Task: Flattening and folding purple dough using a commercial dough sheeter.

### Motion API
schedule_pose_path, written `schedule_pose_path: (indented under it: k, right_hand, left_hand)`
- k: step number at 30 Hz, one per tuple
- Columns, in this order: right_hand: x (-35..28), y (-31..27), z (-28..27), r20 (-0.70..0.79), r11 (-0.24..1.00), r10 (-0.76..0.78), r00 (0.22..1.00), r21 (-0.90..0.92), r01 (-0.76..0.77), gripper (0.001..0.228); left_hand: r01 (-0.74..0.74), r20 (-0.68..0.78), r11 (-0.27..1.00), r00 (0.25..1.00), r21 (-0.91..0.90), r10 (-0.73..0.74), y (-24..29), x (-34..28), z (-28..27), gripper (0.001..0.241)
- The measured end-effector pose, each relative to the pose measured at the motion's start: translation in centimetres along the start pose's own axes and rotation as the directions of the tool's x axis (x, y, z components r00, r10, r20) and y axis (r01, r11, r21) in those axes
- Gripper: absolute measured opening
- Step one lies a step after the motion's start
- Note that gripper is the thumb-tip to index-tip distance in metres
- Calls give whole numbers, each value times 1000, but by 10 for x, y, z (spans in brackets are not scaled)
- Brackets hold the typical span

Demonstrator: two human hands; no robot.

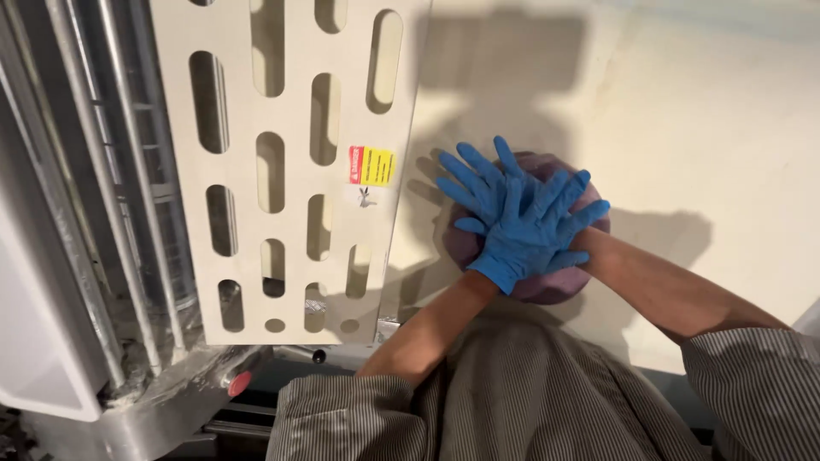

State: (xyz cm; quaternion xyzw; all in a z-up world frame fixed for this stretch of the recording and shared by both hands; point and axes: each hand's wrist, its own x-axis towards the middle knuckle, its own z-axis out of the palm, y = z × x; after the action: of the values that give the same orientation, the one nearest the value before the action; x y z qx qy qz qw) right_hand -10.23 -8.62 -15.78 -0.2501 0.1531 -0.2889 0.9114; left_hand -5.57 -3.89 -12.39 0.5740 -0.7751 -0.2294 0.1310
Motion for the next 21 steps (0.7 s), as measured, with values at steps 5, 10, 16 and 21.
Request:
schedule_pose_path:
  k: [5,10,16,21]
  right_hand:
    - [51,-87,81,-3,790,372,928,-525,-318,103]
    - [7,-92,71,46,-335,173,984,-937,103,73]
    - [6,-96,26,-44,-767,293,955,-606,208,74]
    - [-11,-106,34,142,-497,179,974,-841,214,75]
  left_hand:
    - [18,-13,992,1000,124,-17,-13,10,4,78]
    - [75,-12,953,997,294,-75,40,-28,12,77]
    - [114,-155,993,982,32,-108,43,-15,20,99]
    - [196,91,966,979,-171,-183,43,-16,-16,90]
